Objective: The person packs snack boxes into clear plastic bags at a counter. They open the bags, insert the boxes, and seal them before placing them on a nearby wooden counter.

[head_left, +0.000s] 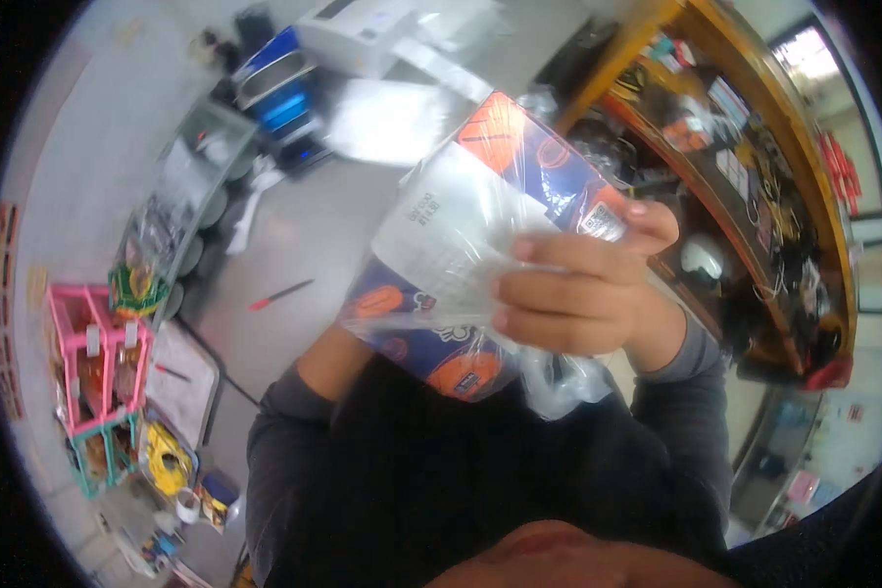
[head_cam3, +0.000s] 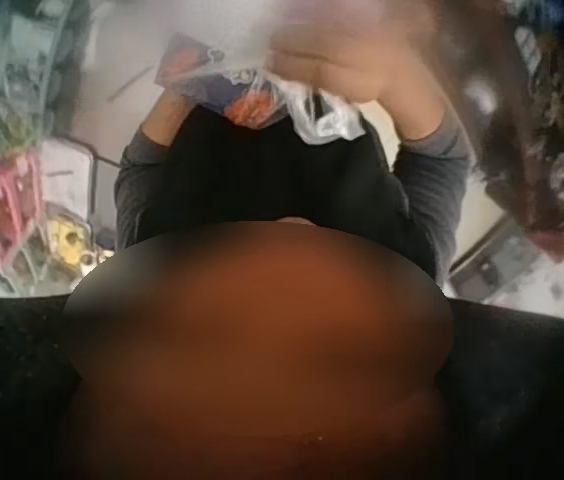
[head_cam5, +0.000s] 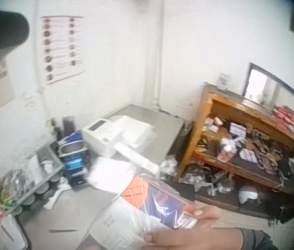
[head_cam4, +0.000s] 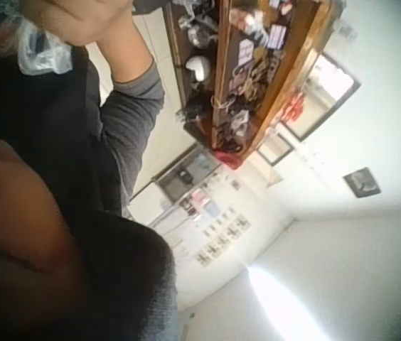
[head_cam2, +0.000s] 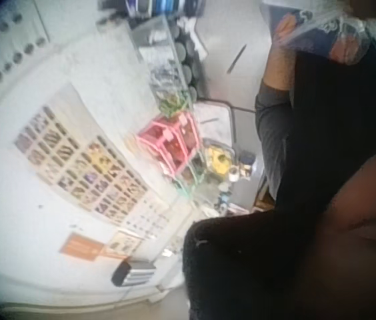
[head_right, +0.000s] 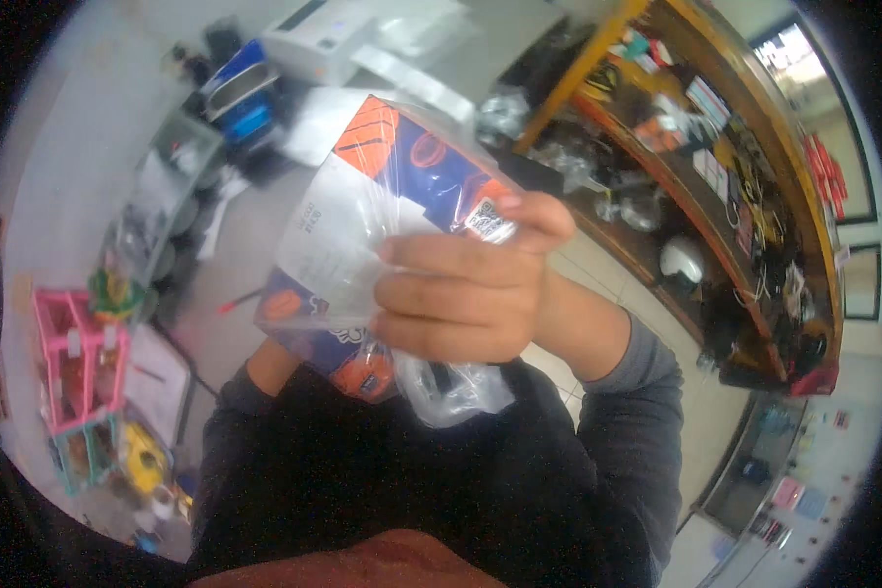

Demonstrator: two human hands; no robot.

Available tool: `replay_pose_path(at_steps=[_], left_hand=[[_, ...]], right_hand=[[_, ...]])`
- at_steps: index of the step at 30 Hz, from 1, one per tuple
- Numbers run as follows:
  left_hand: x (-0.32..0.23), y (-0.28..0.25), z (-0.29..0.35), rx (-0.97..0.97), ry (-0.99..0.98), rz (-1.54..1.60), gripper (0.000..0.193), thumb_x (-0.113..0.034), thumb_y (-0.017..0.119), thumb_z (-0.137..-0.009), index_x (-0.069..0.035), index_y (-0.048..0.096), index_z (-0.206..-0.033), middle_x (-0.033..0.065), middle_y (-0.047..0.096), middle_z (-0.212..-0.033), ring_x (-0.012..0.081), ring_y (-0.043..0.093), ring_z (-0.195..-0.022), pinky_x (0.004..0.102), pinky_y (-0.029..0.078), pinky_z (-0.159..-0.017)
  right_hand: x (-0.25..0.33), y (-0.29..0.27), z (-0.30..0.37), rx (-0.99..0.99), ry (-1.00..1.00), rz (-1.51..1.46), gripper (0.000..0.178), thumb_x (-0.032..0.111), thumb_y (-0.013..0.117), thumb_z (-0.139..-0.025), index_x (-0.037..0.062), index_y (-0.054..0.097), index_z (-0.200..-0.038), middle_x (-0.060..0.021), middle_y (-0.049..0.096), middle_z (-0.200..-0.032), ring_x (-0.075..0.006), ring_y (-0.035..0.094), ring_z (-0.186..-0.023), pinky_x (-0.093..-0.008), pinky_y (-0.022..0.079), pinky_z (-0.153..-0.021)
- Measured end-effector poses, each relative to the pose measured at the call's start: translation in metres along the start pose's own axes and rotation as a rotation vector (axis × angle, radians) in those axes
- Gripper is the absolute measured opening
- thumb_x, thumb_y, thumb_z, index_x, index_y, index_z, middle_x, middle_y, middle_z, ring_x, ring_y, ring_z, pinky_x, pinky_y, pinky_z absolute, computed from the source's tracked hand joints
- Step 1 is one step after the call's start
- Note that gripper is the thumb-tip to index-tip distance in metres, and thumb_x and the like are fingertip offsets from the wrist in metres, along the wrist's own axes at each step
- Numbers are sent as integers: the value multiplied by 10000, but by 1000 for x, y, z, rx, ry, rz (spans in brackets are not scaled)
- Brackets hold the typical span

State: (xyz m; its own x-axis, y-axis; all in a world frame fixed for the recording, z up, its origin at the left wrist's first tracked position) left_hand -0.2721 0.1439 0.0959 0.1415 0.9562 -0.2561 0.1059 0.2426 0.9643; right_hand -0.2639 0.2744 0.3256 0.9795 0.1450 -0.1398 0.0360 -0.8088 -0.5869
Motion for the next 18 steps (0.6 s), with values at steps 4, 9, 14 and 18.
replay_pose_path(at_steps=[4,9,14,18], left_hand=[[66,16,-72,66,-123,-12,846,-704,227,-899,-61,301,-1444,213,379,-1428,379,429,-1281,518,384,-1033],[149,33,-161,115,-250,-10,851,-712,233,-892,-67,301,-1443,214,381,-1426,381,435,-1275,521,392,-1022],[197,46,-224,142,-332,-4,856,-720,239,-885,-74,301,-1443,214,383,-1424,383,441,-1269,525,400,-1010],[216,49,-270,148,-375,-18,860,-727,244,-880,-79,301,-1442,215,384,-1423,384,446,-1264,527,406,-1001]], right_hand=[[-22,-64,52,-10,47,146,33,225,609,-797,248,630,-787,83,681,-877,-102,653,-928,-429,183,-847],[-56,-134,114,169,171,245,38,248,608,-770,242,601,-806,82,678,-987,-124,621,-991,-418,184,-794],[-95,-177,152,254,270,258,81,242,633,-750,232,593,-820,76,678,-1043,-162,591,-1050,-412,182,-794],[-134,-199,178,239,340,236,135,205,697,-713,217,598,-803,59,706,-1031,-197,597,-1043,-413,175,-839]])
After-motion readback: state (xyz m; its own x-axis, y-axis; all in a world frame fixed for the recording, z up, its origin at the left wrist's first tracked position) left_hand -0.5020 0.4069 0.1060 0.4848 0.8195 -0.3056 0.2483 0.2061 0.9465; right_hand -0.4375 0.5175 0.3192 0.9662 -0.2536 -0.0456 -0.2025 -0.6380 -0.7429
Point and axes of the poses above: each hand's wrist, its own z-axis away from the middle knuckle, its own y-axis out of the palm, x = y × z, the point moved 9 cm from there along -z, towards the middle knuckle
